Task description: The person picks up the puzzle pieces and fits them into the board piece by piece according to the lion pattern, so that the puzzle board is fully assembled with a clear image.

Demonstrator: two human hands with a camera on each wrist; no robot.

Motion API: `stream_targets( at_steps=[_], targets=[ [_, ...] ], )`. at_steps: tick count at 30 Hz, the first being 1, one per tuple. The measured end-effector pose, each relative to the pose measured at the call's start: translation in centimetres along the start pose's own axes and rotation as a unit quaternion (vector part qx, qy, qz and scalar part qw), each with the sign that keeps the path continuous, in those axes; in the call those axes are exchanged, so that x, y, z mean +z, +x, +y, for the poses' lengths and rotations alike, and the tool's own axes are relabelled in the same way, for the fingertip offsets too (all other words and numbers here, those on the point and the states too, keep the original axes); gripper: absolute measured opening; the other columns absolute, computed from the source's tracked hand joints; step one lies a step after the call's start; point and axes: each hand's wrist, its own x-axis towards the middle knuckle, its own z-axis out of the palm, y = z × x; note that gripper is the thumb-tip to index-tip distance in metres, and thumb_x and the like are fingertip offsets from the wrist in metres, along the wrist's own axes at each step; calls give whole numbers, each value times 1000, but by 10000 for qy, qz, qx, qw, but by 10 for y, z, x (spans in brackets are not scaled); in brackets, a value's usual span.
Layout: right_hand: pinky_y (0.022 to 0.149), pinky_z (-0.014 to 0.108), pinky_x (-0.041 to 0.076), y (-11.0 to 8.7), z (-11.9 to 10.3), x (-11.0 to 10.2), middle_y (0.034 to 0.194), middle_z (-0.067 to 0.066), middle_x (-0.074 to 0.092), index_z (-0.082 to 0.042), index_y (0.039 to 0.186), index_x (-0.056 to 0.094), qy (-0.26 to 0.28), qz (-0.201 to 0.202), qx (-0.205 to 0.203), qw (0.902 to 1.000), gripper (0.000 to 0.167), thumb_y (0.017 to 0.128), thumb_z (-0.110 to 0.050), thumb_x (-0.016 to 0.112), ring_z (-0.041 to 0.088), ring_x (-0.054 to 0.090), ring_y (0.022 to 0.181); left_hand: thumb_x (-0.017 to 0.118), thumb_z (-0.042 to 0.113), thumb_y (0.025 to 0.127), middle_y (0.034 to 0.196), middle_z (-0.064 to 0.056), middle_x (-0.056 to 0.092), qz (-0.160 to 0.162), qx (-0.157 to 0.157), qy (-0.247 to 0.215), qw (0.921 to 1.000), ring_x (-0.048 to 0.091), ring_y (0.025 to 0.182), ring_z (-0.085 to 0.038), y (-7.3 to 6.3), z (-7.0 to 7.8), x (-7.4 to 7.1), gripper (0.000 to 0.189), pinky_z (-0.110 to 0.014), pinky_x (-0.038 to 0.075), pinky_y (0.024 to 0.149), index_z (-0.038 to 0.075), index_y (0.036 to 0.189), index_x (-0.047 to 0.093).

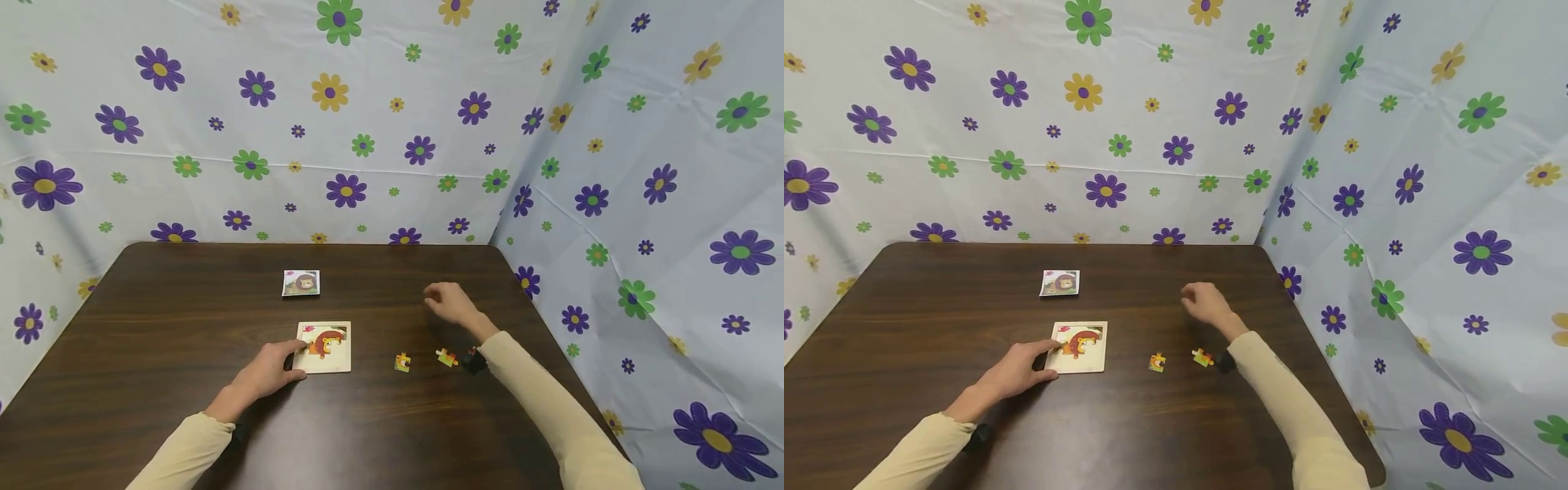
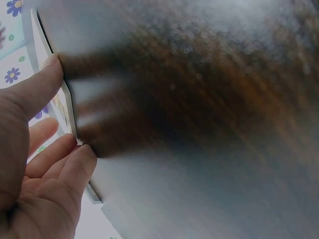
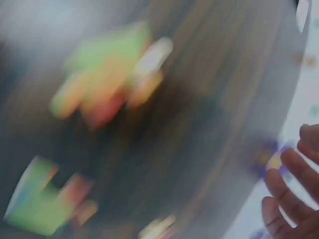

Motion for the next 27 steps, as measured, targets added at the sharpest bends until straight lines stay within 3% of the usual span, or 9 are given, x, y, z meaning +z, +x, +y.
stream_targets(
  at_steps=[4,10,17,24,27],
  targets=[
    [83,49,47,-21,39,-5,111,20,61,1,121,62,48,-47,1051,9944,34,90,-13,62,34,57,100,81,19,78,119,-23,62,30,-54,93,9999,60,109,-38,-1,-2,-1,54,-50,49,88,-2,123,60],
    [83,52,44,-41,66,-6,124,28,46,3,132,51,96,-269,1844,9824,48,86,-11,56,40,50,104,81,20,77,118,-23,63,29,2,71,10000,60,108,-38,1,-2,-2,55,-51,49,87,-3,123,60],
    [90,55,44,-47,69,-10,122,29,48,9,127,52,-498,-777,2169,9718,57,75,-13,53,42,49,106,80,18,77,118,-23,63,83,12,86,9999,60,108,-38,4,-3,-2,54,-51,48,89,-4,122,60],
    [79,49,47,-47,75,-6,102,23,51,8,104,55,-517,-616,2287,9702,36,73,-9,58,34,50,88,80,19,78,118,-23,63,20,9,62,10000,60,109,-38,3,-4,0,55,-51,48,88,-3,123,59],
    [77,48,47,-47,72,-4,99,22,51,7,104,54,-476,-715,2200,9717,33,76,-8,59,33,49,86,81,20,78,118,-23,63,19,-8,62,10000,60,108,-38,2,-4,0,55,-51,48,88,-3,123,60]
  ],
)
